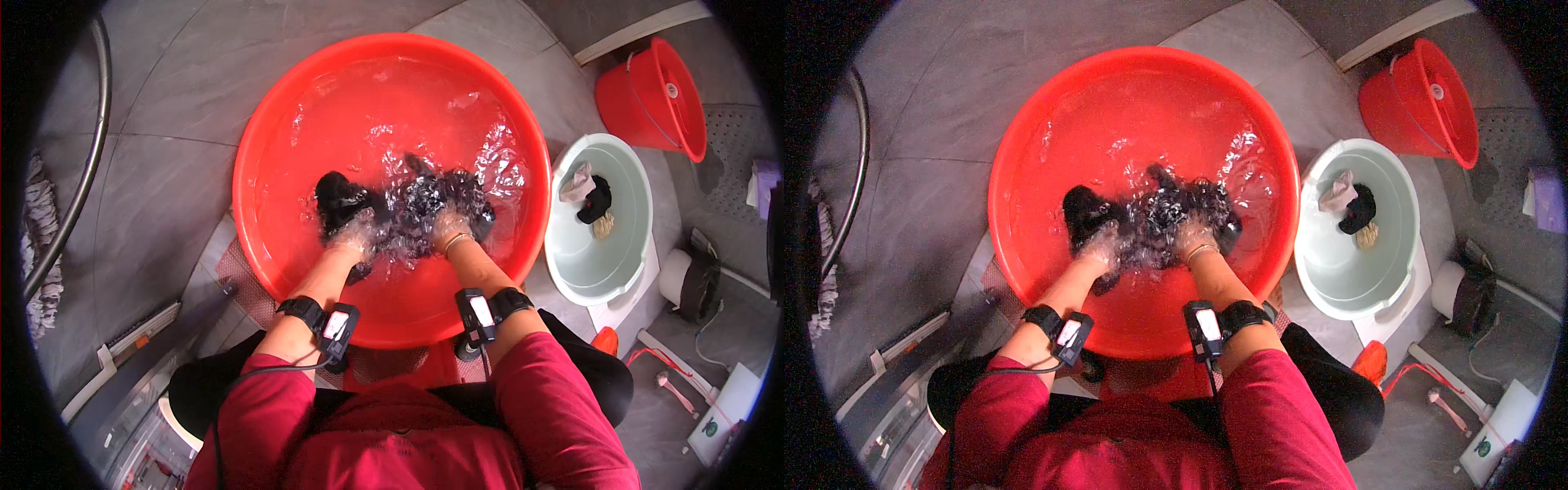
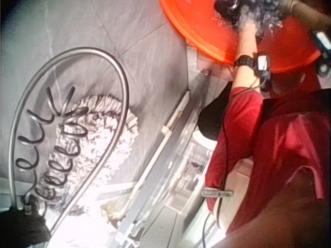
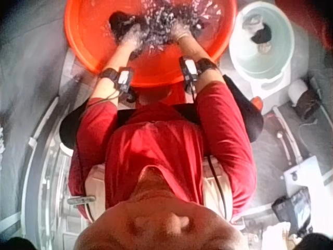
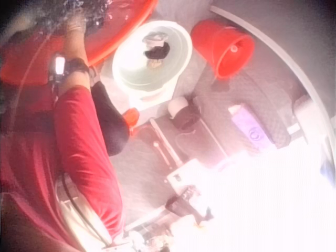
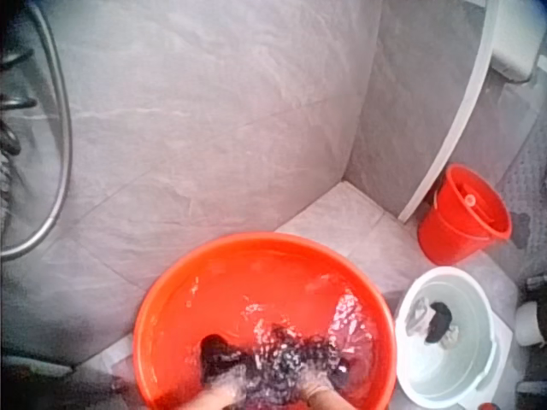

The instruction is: Hand washing clothes in a plastic basin.

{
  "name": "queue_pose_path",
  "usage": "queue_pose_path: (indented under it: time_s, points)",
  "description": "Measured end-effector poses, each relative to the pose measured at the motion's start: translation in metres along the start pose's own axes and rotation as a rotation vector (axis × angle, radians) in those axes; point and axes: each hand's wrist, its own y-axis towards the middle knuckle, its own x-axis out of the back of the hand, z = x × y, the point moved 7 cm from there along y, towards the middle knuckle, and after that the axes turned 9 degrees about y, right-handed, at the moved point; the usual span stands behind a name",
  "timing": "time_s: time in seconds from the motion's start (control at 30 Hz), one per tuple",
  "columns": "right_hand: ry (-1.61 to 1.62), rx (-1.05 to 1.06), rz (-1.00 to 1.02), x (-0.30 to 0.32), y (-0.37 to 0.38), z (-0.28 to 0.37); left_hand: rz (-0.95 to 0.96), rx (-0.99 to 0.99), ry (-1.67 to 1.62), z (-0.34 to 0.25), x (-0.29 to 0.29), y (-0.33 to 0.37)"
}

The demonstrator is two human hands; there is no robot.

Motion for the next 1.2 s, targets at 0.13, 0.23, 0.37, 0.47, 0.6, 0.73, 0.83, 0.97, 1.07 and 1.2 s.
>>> queue_pose_path:
  time_s: [0.13, 0.23, 0.37, 0.47, 0.6, 0.73, 0.83, 0.97, 1.07, 1.2]
  points:
    - [0.321, -0.129, -0.139, -0.017, 0.011, -0.041, -0.101, 0.043, -0.015, 0.011, -0.016, 0.011]
    - [0.741, -0.125, -0.243, 0.017, -0.015, -0.044, -0.39, 0.168, -0.617, 0.047, -0.002, -0.017]
    - [0.873, -0.201, -0.414, 0.052, -0.042, -0.077, -0.635, 0.097, -0.833, 0.08, 0.038, -0.062]
    - [1.289, -0.204, -0.539, 0.094, -0.093, -0.06, -0.55, 0.304, -0.996, 0.098, 0.055, -0.116]
    - [1.415, 0.047, -0.723, 0.126, -0.131, -0.08, -0.674, 0.149, -1.042, 0.086, 0.105, -0.16]
    - [0.78, 0.159, -0.633, 0.169, -0.197, -0.012, -0.631, 0.307, -0.199, 0.039, 0.122, -0.197]
    - [0.187, 0.062, -0.449, 0.117, -0.174, -0.009, -0.466, 0.448, -0.001, 0.015, 0.114, -0.195]
    - [0.245, 0.111, -0.508, 0.106, -0.176, 0.026, -0.55, 0.322, -0.396, 0.006, 0.103, -0.19]
    - [0.508, 0.362, -0.792, 0.161, -0.206, 0.065, -0.685, -0.003, -0.825, -0.029, 0.141, -0.195]
    - [0.98, 0.695, -1.073, 0.232, -0.263, 0.089, -0.963, -0.216, -0.796, -0.058, 0.226, -0.248]
